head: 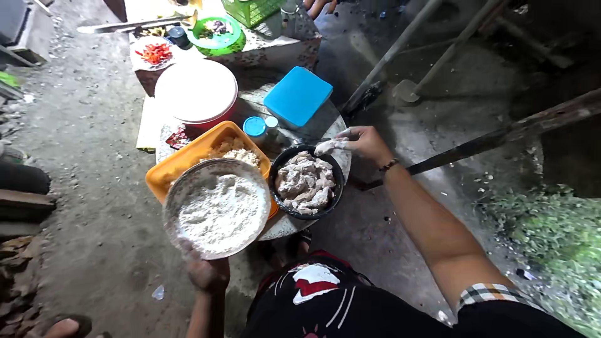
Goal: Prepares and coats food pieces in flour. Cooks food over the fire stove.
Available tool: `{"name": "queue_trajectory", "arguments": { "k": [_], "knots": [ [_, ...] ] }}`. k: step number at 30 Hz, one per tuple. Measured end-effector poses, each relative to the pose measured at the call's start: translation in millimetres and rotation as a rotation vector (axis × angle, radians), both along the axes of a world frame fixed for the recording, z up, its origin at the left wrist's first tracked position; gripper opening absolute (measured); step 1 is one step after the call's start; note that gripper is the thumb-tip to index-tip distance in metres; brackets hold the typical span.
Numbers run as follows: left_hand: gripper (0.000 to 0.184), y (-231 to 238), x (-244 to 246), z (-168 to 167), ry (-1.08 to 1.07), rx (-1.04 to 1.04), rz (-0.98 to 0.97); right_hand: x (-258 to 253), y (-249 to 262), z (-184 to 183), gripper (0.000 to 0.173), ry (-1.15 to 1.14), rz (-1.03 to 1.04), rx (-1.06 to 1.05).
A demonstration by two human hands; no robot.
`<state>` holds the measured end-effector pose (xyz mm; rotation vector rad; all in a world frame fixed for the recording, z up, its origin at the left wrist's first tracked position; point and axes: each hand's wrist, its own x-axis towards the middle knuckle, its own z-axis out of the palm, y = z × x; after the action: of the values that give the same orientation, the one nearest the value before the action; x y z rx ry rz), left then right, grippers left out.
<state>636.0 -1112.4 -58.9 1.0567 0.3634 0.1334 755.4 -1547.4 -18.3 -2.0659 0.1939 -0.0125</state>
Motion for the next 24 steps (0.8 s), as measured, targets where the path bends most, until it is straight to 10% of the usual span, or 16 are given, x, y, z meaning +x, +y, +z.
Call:
{"name": "queue_trajectory", "arguments": {
  "k": [10, 24],
  "knots": [
    [0.06, -36.3, 17.2, -0.9, -0.019, -0.076, -0.155, 22.7, 81.7, 121.3, 0.021, -0.166, 0.496, 0.032],
    [0.064, -65.9, 25.8, 24.8, 0.092, -0.076, -0.263, -15.2, 220.4, 39.6, 0.008, -0.608, 0.695, -0.597]
  ]
}}
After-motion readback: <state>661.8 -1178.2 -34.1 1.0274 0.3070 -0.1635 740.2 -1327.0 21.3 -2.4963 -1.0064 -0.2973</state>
